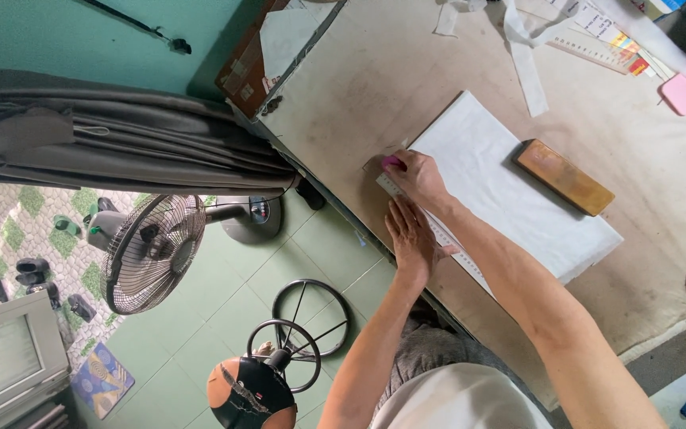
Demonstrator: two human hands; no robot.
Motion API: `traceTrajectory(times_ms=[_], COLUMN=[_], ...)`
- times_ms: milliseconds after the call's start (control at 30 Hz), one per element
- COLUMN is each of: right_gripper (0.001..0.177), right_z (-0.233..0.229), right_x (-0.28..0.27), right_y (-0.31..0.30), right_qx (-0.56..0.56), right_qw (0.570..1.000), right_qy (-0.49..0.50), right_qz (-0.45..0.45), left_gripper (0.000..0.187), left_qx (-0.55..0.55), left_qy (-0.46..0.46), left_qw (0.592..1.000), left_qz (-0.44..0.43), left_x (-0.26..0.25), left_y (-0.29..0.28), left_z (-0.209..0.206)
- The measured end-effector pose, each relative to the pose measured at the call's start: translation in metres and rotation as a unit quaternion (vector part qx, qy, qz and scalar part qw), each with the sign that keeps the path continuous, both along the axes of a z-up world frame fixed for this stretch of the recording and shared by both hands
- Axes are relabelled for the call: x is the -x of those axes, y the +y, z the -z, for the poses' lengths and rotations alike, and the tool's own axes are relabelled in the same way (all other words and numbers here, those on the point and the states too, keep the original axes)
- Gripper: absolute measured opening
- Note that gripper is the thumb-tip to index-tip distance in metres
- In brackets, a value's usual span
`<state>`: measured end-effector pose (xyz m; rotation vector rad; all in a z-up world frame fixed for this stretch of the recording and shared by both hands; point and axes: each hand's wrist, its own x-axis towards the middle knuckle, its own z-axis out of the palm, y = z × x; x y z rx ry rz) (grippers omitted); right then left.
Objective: The person uses scissors to cut a long strip of white paper on a wooden workbench. They then fold the paper multiple times and use a ruler and a pink marker to draw lines on the folded sheet.
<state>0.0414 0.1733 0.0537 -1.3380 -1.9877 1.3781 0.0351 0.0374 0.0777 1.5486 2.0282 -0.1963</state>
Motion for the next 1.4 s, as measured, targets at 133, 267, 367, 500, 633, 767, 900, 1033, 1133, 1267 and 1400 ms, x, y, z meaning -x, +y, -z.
traceTrajectory(times_ms=[133, 267, 367, 500, 633, 767, 900, 1033, 1133, 1267, 1400], right_gripper=[0.023, 0.017, 0.017, 0.016, 0.016, 0.015, 0.015, 0.017, 0.013, 0.012, 0.008], right_z=[0.018, 0.015, 0.020, 0.014, -0.016, -0.018, -0.009, -0.012, -0.013, -0.030, -0.034], right_x=[0.001, -0.006, -0.032, -0.101, -0.185, -0.234, -0.246, -0.247, -0.251, -0.266, -0.303], right_y=[0.000, -0.006, -0.025, -0.069, -0.125, -0.163, -0.173, -0.173, -0.177, -0.187, -0.218], right_qx=[-0.012, -0.042, -0.071, -0.093, -0.047, -0.048, -0.076, -0.063, -0.074, -0.070, -0.056], right_qw=[1.000, 0.998, 0.993, 0.979, 0.977, 0.963, 0.962, 0.971, 0.972, 0.964, 0.938], right_qy=[-0.016, -0.041, -0.083, -0.161, -0.191, -0.253, -0.251, -0.222, -0.217, -0.247, -0.331], right_qz=[0.000, -0.018, -0.042, -0.085, -0.082, -0.076, -0.074, -0.060, -0.055, -0.061, -0.081], left_gripper=[0.149, 0.148, 0.146, 0.130, 0.132, 0.135, 0.073, 0.035, 0.071, 0.108, 0.108], left_qx=[-0.010, 0.031, 0.026, 0.023, -0.002, -0.016, -0.024, -0.202, -0.204, -0.111, -0.108], left_qy=[0.020, 0.005, -0.004, 0.084, 0.088, 0.078, 0.093, 0.085, 0.125, 0.173, 0.164], left_qw=[1.000, 0.999, 1.000, 0.996, 0.996, 0.997, 0.992, 0.958, 0.954, 0.962, 0.965], left_qz=[0.000, -0.004, 0.003, 0.020, 0.032, 0.022, 0.077, 0.184, 0.182, 0.181, 0.175], left_x=[-0.002, -0.003, -0.005, -0.006, -0.013, -0.016, -0.035, -0.067, -0.092, -0.110, -0.113], left_y=[0.000, 0.003, -0.002, -0.013, -0.003, -0.003, -0.012, -0.056, -0.069, -0.076, -0.073], left_z=[0.007, 0.003, 0.007, 0.066, 0.006, 0.004, 0.009, 0.029, 0.005, 0.006, 0.003])
